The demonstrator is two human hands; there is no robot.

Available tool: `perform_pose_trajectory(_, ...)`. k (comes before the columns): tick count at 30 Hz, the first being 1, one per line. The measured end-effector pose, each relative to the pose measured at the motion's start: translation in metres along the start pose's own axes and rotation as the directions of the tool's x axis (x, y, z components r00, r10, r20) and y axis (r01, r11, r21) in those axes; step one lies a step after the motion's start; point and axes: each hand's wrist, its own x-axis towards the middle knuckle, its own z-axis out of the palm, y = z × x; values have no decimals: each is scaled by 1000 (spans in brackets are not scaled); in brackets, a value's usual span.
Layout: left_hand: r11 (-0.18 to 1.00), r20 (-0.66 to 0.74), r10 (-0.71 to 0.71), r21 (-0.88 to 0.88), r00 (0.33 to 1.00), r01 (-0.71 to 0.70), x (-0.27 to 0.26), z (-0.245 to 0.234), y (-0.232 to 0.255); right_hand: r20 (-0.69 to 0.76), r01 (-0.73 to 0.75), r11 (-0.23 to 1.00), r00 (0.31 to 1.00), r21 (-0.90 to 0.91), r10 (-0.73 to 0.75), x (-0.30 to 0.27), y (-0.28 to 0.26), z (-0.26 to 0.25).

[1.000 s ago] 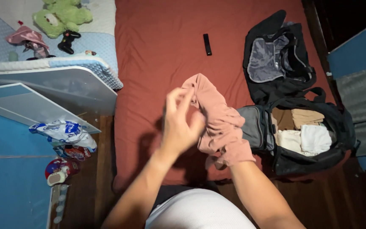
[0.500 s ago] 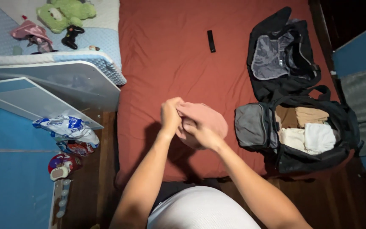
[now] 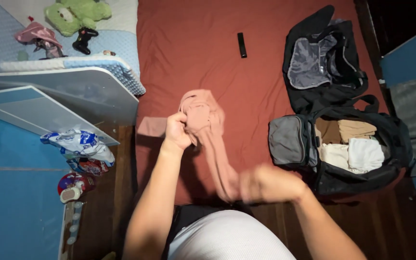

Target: The person folds several items of child-sized clothing and packs them into a black duffel bag.

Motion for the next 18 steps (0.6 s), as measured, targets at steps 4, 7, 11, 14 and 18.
perform_pose_trajectory(4,982,156,-153,-87,976,168,-34,54,3,-875,354,924,482,144,-48,68,49,-3)
perform_pose_trajectory(7,986,295,-163,12,941,167,-49,57,1,-920,640,692,381,334,92,117,85,-6)
perform_pose_trajectory(11,822,387,-208,568,898,-54,-40,-12,29,-738,737,79,652,671,174,82,22,-40)
perform_pose_trajectory(14,357,368,-119,882,922,-307,-47,5,24,-547,551,156,834,820,-68,83,63,-50)
perform_pose_trajectory(18,131,571,28,811,820,-570,-56,96,-15,-423,551,530,834,645,-354,65,45,-72)
